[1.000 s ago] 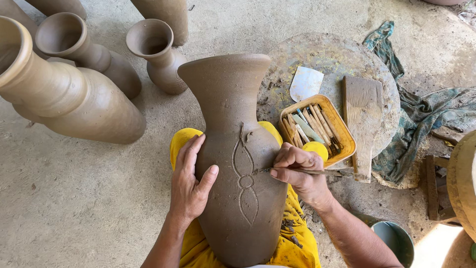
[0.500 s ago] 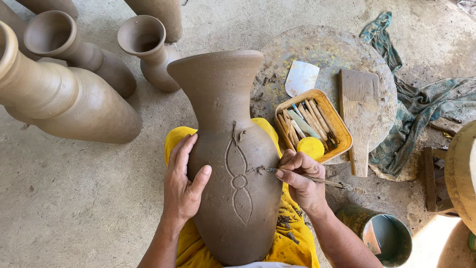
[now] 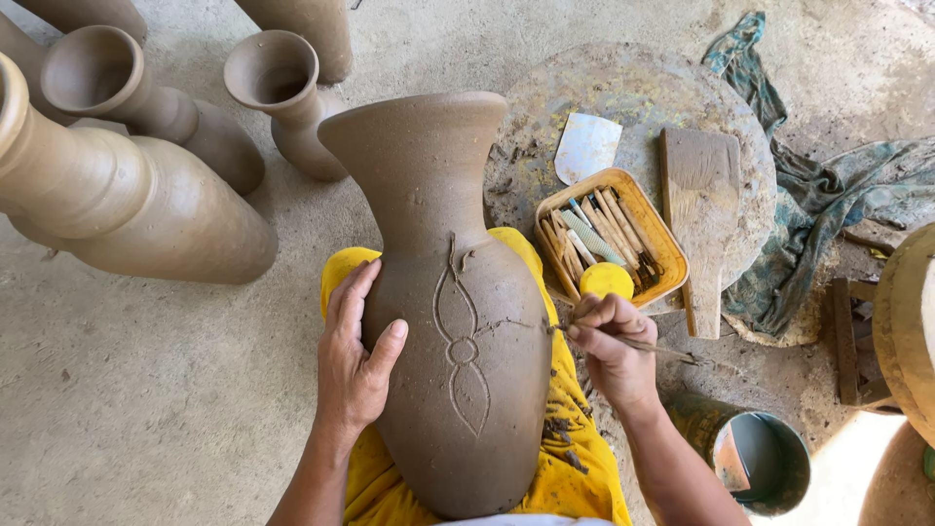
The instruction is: The person smooths the surface of a clay vase using a wooden block and then carves a floral pattern into the side with a pointed stylus.
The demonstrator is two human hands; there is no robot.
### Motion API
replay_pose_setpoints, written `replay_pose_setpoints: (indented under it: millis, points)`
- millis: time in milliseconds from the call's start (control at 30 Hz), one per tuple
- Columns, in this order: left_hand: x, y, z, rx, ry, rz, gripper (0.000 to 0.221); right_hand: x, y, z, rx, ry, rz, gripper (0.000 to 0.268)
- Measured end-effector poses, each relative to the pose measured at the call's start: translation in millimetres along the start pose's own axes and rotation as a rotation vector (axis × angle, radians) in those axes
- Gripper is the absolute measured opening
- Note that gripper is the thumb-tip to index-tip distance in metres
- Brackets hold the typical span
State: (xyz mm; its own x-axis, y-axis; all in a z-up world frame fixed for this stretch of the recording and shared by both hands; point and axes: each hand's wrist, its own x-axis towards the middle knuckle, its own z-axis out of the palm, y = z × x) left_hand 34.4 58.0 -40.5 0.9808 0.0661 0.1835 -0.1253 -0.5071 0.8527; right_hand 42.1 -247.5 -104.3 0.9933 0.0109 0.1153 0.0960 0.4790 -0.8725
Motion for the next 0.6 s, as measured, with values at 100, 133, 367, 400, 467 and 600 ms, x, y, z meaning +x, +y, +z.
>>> replay_pose_setpoints:
  millis: [100,133,367,400,467,600]
  points:
    - [5,4,-2,0.014,0.008,0.030,0.078,-4,-12,17,-0.034,-0.002,-0.054,0.020]
    - [-2,5,-2,0.008,0.004,0.014,0.078,-17,-15,26,-0.036,-0.001,-0.059,0.019]
    - [1,9,-1,0.020,0.021,0.022,0.077,-15,-32,80,-0.429,-0.228,-0.264,0.022]
    - [0,8,-2,0.015,0.019,0.016,0.078,-14,-34,83,-0.451,-0.219,-0.256,0.022]
    - [-1,7,-1,0.021,0.020,0.013,0.077,-13,-34,86,-0.482,-0.209,-0.255,0.022]
    - [-2,4,-1,0.030,0.018,-0.001,0.078,-13,-33,83,-0.544,-0.209,-0.272,0.023]
